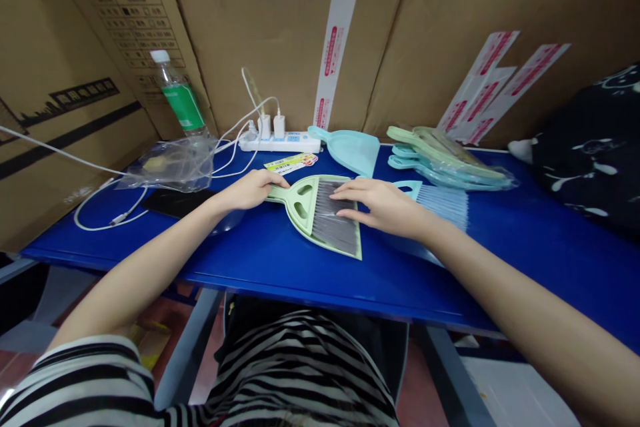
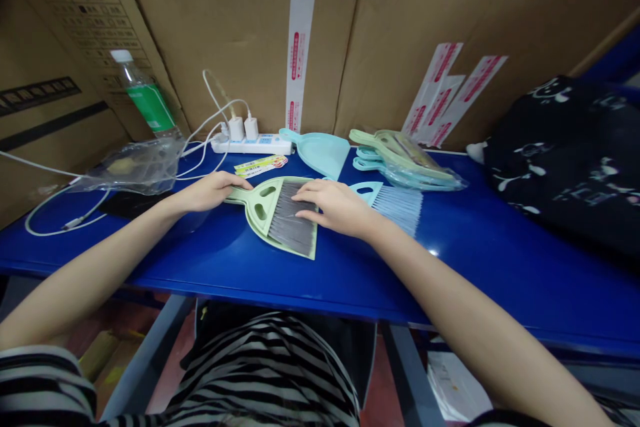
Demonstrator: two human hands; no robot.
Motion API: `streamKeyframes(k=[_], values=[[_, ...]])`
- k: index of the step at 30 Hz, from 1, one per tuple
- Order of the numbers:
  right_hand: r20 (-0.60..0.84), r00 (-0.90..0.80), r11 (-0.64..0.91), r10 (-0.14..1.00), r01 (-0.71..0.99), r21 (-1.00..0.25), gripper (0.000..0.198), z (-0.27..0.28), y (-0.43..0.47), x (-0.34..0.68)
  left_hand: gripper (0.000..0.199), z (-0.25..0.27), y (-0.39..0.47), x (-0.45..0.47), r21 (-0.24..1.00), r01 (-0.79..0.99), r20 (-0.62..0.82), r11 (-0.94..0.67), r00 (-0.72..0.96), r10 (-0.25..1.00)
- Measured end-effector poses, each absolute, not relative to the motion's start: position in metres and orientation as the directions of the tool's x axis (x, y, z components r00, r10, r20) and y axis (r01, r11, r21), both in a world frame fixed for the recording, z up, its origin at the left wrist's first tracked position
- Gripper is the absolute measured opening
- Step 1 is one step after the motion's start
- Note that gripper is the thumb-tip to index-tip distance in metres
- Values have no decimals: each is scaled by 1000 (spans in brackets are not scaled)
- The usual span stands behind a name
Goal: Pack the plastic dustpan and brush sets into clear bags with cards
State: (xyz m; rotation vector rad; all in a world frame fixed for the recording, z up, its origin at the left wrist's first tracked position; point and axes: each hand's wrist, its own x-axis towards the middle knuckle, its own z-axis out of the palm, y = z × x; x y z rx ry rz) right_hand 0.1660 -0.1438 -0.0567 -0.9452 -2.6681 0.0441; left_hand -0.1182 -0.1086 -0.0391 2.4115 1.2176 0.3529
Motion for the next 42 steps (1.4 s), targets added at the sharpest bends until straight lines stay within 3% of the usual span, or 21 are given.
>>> streamKeyframes(k=[9, 16, 21, 36, 42], values=[[294, -720, 772, 628, 625, -119, 31, -59, -141, 169, 50, -39, -108, -119, 458, 700, 36, -548, 601, 798], [310, -624, 682, 718, 718, -135, 56, -55, -143, 174, 49, -38, -106, -121, 476, 705, 20, -526, 589, 808], [308, -660, 720, 685, 677, -149, 39, -53, -149, 169, 43, -40, -103, -123, 496, 701, 23, -513, 580, 814], [276, -727, 777, 629, 598, -196, 27, -58, -146, 165, 29, -41, -108, -118, 693, 584, -47, -422, 621, 782], [286, -721, 775, 632, 597, -206, 23, -57, -146, 166, 31, -42, -107, -118, 704, 584, -54, -404, 611, 790]])
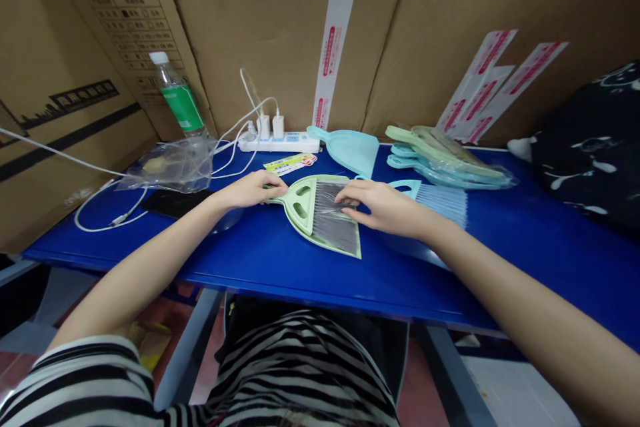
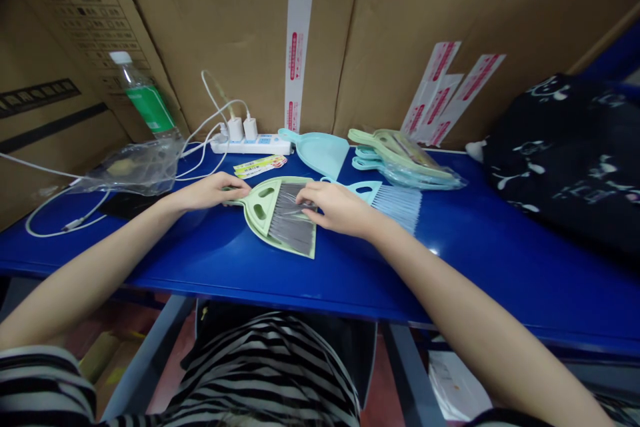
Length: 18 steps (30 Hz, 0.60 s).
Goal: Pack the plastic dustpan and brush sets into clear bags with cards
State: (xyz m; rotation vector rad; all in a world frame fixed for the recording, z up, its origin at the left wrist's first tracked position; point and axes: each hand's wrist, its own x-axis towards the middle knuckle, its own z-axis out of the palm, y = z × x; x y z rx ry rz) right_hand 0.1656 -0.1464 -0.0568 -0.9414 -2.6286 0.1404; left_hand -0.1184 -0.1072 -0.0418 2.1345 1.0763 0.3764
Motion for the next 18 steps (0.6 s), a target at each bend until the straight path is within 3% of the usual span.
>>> streamKeyframes(k=[11, 18], values=[[311, -694, 746, 649, 662, -80, 29, -50, -143, 173, 31, -42, -105, -120, 696, 578, -53, -426, 633, 773], [268, -613, 654, 743, 749, -102, 30, -42, -145, 179, 33, -41, -106, -120, 689, 578, -55, -438, 644, 763]])
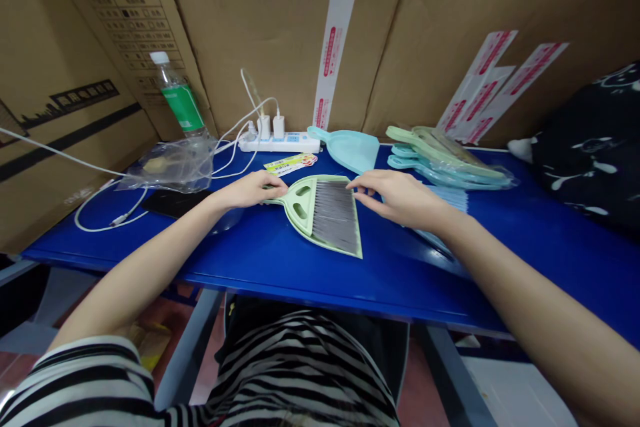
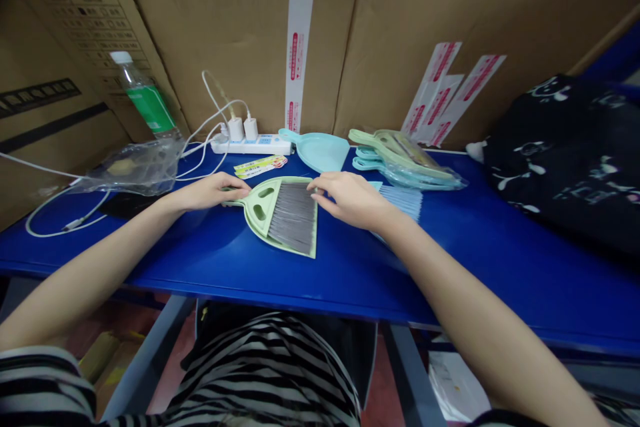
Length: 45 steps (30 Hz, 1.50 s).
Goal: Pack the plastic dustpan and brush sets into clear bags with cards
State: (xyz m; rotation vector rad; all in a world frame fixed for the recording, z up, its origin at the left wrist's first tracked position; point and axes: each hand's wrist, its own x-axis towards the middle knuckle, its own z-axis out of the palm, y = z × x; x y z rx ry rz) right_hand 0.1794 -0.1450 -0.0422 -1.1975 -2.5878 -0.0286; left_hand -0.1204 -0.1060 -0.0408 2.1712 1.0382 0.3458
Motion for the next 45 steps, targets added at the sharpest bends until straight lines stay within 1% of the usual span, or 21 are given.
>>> streamKeyframes(k=[2, 5, 7, 11, 13, 18, 22, 26, 30, 35, 36, 40, 45], values=[[227, -624, 657, 748, 744, -119, 33, -42, -145, 180, 33, -41, -106, -121, 695, 571, -51, -437, 646, 762], [187, -645, 670, 741, 729, -142, 46, -46, -146, 178, 31, -41, -105, -121, 703, 560, -46, -437, 649, 759], [176, -648, 671, 741, 726, -154, 49, -49, -146, 175, 30, -41, -105, -121, 705, 558, -44, -438, 650, 758], [187, -631, 658, 753, 730, -183, 36, -55, -146, 171, 31, -42, -104, -121, 701, 558, -41, -444, 653, 756], [202, -640, 671, 741, 716, -194, 29, -56, -146, 169, 30, -43, -104, -122, 701, 552, -35, -451, 659, 751], [240, -684, 722, 689, 675, -149, 16, -54, -145, 168, 29, -43, -103, -123, 698, 544, -22, -465, 666, 746], [257, -701, 739, 665, 667, -94, 16, -51, -145, 171, 30, -44, -102, -123, 694, 545, -19, -470, 666, 745], [226, -666, 692, 711, 720, -57, 20, -46, -145, 174, 30, -44, -103, -123, 688, 555, -32, -467, 666, 745], [160, -602, 614, 782, 789, -30, 23, -40, -147, 176, 30, -44, -102, -123, 680, 556, -22, -479, 668, 744], [10, -487, 487, 873, 873, 3, 8, -25, -152, 184, 32, -44, -103, -123, 672, 557, -20, -488, 672, 740], [-28, -461, 461, 887, 887, 4, 8, -22, -154, 186, 32, -44, -103, -123, 671, 558, -21, -488, 673, 740], [-179, -389, 394, 904, 919, -6, 11, -14, -160, 190, 31, -44, -103, -123, 672, 558, -21, -487, 672, 740], [-270, -348, 362, 898, 932, 3, 31, -9, -165, 194, 31, -44, -103, -123, 671, 556, -13, -491, 671, 741]])
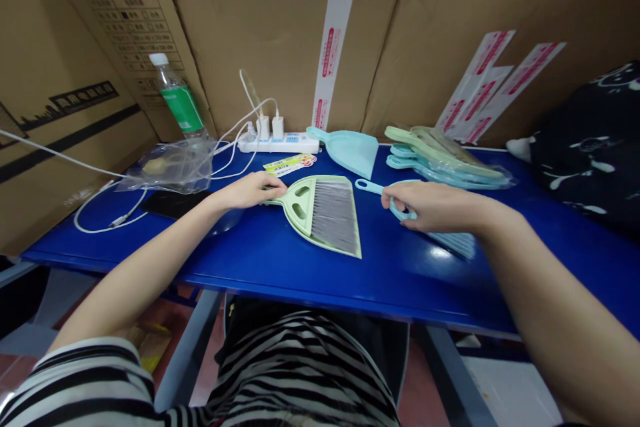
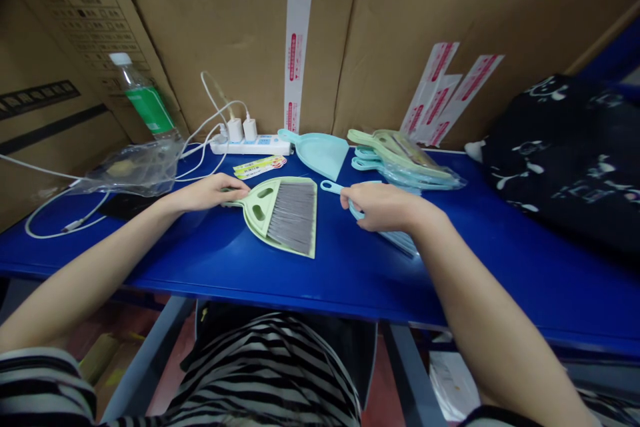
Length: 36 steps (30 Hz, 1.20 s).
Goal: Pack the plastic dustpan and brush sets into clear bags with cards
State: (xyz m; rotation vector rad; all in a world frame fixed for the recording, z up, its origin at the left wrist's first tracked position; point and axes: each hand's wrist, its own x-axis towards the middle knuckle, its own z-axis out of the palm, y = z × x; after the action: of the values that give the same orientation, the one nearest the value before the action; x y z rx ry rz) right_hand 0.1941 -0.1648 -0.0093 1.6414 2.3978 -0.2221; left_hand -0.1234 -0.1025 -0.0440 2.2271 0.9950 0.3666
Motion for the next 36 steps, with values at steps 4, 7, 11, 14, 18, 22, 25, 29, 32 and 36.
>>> streamKeyframes(k=[4, 7, 11, 14, 18, 22, 25, 29, 32, 36], values=[[-184, -369, 367, 911, 929, -45, 21, -13, -160, 193, 31, -45, -102, -124, 670, 557, -18, -491, 674, 739], [174, -464, 489, 869, 859, -152, 14, -25, -154, 183, 31, -45, -101, -124, 653, 564, -6, -506, 671, 741], [293, -631, 694, 718, 682, -232, 45, -50, -149, 167, 31, -45, -100, -125, 632, 583, -15, -511, 668, 744], [240, -665, 706, 708, 653, -275, 47, -60, -147, 162, 32, -45, -99, -126, 621, 589, -16, -517, 670, 743], [242, -670, 711, 702, 639, -293, 33, -59, -147, 162, 33, -46, -98, -128, 619, 597, -30, -509, 666, 745], [252, -679, 723, 690, 627, -291, 24, -55, -148, 161, 32, -46, -99, -127, 620, 593, -27, -514, 671, 741], [248, -678, 720, 692, 626, -299, 22, -55, -147, 161, 32, -45, -100, -126, 617, 598, -31, -512, 668, 743], [242, -678, 719, 694, 631, -291, 23, -56, -146, 163, 32, -43, -101, -124, 644, 584, -35, -494, 668, 744], [242, -678, 720, 693, 642, -263, 27, -55, -145, 166, 30, -42, -102, -123, 665, 563, -27, -491, 674, 738], [257, -654, 702, 712, 679, -216, 34, -51, -143, 172, 28, -41, -102, -123, 667, 556, -19, -497, 679, 734]])
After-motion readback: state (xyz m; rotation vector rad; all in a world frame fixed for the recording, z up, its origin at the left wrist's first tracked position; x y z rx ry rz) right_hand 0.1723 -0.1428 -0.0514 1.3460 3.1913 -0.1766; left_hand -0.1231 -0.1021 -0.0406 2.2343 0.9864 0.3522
